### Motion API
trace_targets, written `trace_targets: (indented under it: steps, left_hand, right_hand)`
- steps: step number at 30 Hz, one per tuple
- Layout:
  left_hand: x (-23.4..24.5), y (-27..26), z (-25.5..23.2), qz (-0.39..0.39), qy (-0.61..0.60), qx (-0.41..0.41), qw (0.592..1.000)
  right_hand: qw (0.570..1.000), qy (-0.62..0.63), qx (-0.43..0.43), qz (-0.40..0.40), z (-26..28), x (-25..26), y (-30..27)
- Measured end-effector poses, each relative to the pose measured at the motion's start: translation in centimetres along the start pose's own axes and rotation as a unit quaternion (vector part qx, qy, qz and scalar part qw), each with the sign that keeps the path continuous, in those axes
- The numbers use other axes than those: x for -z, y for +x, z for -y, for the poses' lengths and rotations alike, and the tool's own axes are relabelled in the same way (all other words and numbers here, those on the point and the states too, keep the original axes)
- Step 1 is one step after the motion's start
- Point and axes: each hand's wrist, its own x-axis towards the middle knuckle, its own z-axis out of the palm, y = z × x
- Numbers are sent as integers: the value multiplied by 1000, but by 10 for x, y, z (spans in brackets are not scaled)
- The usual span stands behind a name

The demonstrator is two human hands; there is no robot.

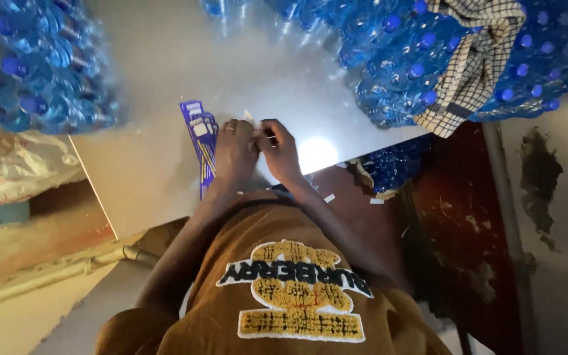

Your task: Manually peeling and applying brand labels to plastic water bottles in a production environment.

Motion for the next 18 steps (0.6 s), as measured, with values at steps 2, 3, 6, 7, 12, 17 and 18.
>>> trace_targets:
  steps: [2,3,6,7,12,17,18]
  left_hand:
    - [48,17,-49,4,-119,30,992]
    - [71,25,-74,12,-235,65,970]
    - [102,47,-95,-28,-292,104,950]
    - [112,53,-101,-24,-294,104,950]
    - [127,68,-105,138,-470,144,860]
    - [110,60,-109,214,-508,145,821]
    - [107,60,-110,205,-510,141,824]
  right_hand:
    - [999,18,11,-36,4,17,2]
    - [997,35,17,-68,6,26,3]
    - [993,75,44,-80,16,48,-7]
    - [993,75,42,-83,25,51,-12]
    - [979,183,90,7,35,67,-24]
    - [978,196,71,33,70,70,-42]
    - [975,215,57,29,77,70,-46]
